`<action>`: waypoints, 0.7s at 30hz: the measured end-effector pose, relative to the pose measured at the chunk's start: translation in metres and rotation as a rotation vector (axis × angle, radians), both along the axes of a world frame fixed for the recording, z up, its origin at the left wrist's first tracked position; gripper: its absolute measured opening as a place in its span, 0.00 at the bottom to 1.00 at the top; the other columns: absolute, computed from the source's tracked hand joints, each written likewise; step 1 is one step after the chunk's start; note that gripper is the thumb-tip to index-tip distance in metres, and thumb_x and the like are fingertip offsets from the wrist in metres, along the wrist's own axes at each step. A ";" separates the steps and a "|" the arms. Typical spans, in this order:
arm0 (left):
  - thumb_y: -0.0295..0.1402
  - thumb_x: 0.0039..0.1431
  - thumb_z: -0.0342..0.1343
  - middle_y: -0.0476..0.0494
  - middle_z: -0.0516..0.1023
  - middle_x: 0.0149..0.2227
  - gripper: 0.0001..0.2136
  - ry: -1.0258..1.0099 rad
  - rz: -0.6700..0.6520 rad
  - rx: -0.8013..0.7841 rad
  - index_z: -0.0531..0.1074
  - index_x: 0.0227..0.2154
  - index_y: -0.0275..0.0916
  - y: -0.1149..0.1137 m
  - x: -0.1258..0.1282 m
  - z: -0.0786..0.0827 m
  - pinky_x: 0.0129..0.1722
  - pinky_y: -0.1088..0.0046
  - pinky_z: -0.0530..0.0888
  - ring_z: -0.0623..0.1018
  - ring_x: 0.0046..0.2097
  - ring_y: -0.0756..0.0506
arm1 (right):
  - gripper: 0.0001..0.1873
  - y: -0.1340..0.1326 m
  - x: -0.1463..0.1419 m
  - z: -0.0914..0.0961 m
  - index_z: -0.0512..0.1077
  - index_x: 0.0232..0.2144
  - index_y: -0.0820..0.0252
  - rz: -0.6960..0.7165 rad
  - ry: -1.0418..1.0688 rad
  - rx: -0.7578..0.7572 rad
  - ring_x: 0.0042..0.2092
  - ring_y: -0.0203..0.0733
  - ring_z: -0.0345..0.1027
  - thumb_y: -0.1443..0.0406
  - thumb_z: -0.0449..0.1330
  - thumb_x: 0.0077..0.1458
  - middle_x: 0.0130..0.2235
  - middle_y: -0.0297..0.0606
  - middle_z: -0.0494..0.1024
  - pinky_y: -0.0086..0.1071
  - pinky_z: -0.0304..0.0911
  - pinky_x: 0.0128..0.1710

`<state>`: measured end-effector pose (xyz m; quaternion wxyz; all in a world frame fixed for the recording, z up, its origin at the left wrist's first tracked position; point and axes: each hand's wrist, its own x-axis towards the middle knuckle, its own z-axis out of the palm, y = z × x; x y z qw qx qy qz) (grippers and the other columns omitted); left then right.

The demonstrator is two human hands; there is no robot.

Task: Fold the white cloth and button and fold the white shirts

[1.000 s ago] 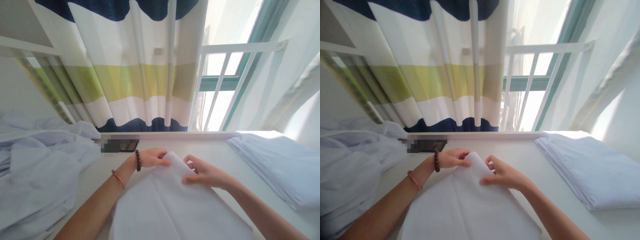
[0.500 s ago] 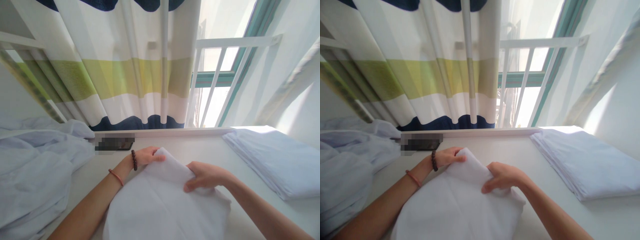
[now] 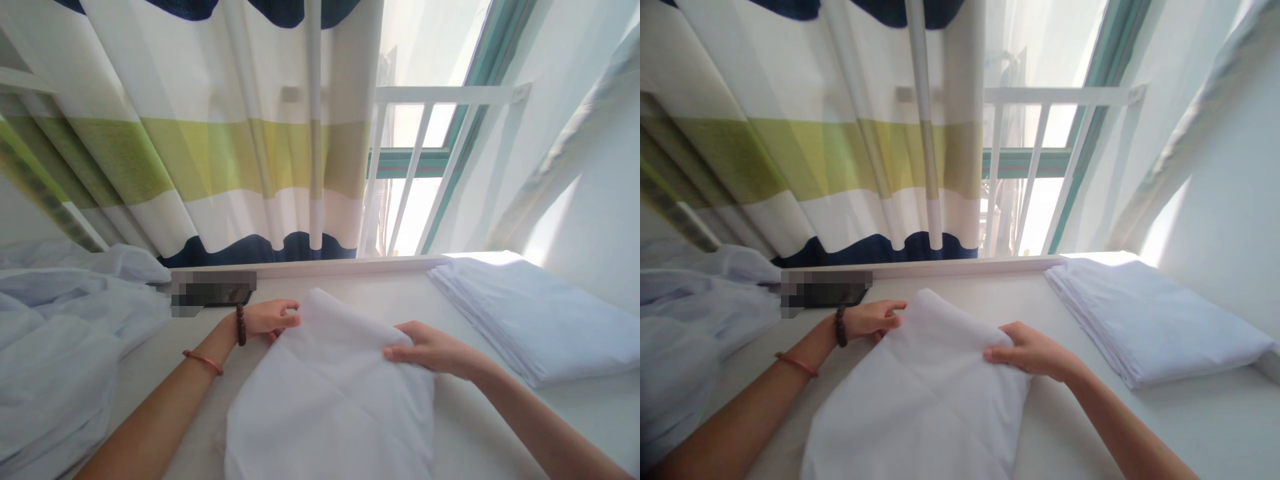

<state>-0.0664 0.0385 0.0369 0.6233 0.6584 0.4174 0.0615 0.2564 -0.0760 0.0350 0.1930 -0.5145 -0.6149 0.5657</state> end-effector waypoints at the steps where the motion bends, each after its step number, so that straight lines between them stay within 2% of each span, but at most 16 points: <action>1: 0.51 0.37 0.67 0.44 0.81 0.32 0.30 0.050 -0.099 -0.028 0.73 0.42 0.38 -0.002 -0.006 0.003 0.23 0.76 0.72 0.78 0.28 0.46 | 0.25 -0.002 0.007 -0.004 0.76 0.38 0.63 -0.057 0.030 0.028 0.42 0.51 0.73 0.48 0.62 0.49 0.40 0.40 0.81 0.33 0.67 0.38; 3: 0.44 0.35 0.70 0.44 0.81 0.34 0.26 0.091 -0.193 -0.046 0.75 0.40 0.38 -0.006 -0.012 0.006 0.27 0.75 0.74 0.79 0.31 0.44 | 0.27 -0.006 0.020 -0.010 0.76 0.38 0.64 -0.166 0.063 0.058 0.41 0.50 0.73 0.46 0.60 0.50 0.39 0.40 0.80 0.33 0.67 0.38; 4: 0.41 0.36 0.71 0.45 0.81 0.35 0.24 0.080 -0.178 -0.039 0.76 0.38 0.38 -0.008 -0.013 0.006 0.29 0.75 0.74 0.79 0.33 0.44 | 0.27 -0.008 0.026 -0.011 0.75 0.39 0.64 -0.200 0.068 0.056 0.41 0.50 0.73 0.46 0.60 0.50 0.39 0.40 0.80 0.34 0.67 0.38; 5: 0.40 0.37 0.71 0.45 0.81 0.35 0.22 0.046 -0.121 -0.029 0.76 0.37 0.38 -0.010 -0.011 0.006 0.31 0.75 0.74 0.79 0.34 0.43 | 0.28 -0.010 0.031 -0.012 0.75 0.40 0.64 -0.220 0.068 0.047 0.41 0.50 0.73 0.46 0.60 0.50 0.39 0.40 0.80 0.34 0.67 0.37; 7: 0.41 0.42 0.68 0.44 0.81 0.35 0.19 -0.073 0.076 -0.027 0.76 0.37 0.37 -0.012 -0.005 0.002 0.33 0.74 0.74 0.79 0.36 0.43 | 0.27 -0.015 0.038 -0.009 0.75 0.42 0.63 -0.210 0.074 -0.008 0.41 0.50 0.72 0.47 0.61 0.50 0.40 0.41 0.79 0.34 0.67 0.38; 10: 0.44 0.48 0.64 0.44 0.80 0.37 0.19 -0.268 0.302 -0.054 0.74 0.39 0.37 -0.015 0.007 -0.004 0.36 0.73 0.74 0.78 0.40 0.43 | 0.25 -0.022 0.043 -0.004 0.74 0.43 0.61 -0.202 0.129 -0.127 0.42 0.49 0.73 0.50 0.63 0.49 0.42 0.41 0.79 0.33 0.67 0.39; 12: 0.46 0.49 0.63 0.45 0.80 0.39 0.22 -0.374 0.312 -0.123 0.71 0.45 0.41 -0.020 0.014 -0.006 0.37 0.71 0.74 0.78 0.41 0.42 | 0.25 -0.026 0.044 -0.002 0.73 0.44 0.61 -0.246 0.181 -0.168 0.42 0.47 0.73 0.51 0.64 0.49 0.41 0.40 0.79 0.31 0.67 0.37; 14: 0.47 0.48 0.64 0.47 0.79 0.41 0.27 -0.453 0.260 -0.223 0.65 0.51 0.47 -0.026 0.023 -0.007 0.37 0.66 0.75 0.78 0.41 0.41 | 0.24 -0.030 0.044 -0.002 0.72 0.46 0.61 -0.314 0.226 -0.161 0.40 0.45 0.73 0.53 0.62 0.50 0.41 0.40 0.79 0.30 0.66 0.34; 16: 0.43 0.46 0.66 0.46 0.78 0.44 0.33 -0.473 0.225 -0.269 0.59 0.55 0.50 -0.033 0.037 -0.008 0.37 0.64 0.76 0.79 0.40 0.40 | 0.24 -0.033 0.045 -0.002 0.70 0.47 0.61 -0.383 0.236 -0.118 0.39 0.44 0.73 0.54 0.61 0.51 0.40 0.40 0.79 0.30 0.66 0.33; 19: 0.32 0.44 0.69 0.44 0.76 0.47 0.42 -0.491 0.270 -0.184 0.51 0.59 0.50 -0.040 0.068 -0.010 0.42 0.63 0.76 0.78 0.43 0.41 | 0.26 -0.037 0.053 0.007 0.68 0.48 0.61 -0.467 0.183 -0.009 0.41 0.46 0.72 0.55 0.62 0.50 0.41 0.40 0.78 0.32 0.66 0.36; 21: 0.28 0.43 0.69 0.43 0.74 0.49 0.46 -0.536 0.321 -0.114 0.47 0.61 0.52 -0.041 0.097 -0.007 0.44 0.64 0.76 0.78 0.45 0.42 | 0.28 -0.041 0.067 0.023 0.68 0.49 0.61 -0.520 0.119 0.064 0.42 0.47 0.72 0.54 0.62 0.49 0.42 0.40 0.78 0.33 0.67 0.37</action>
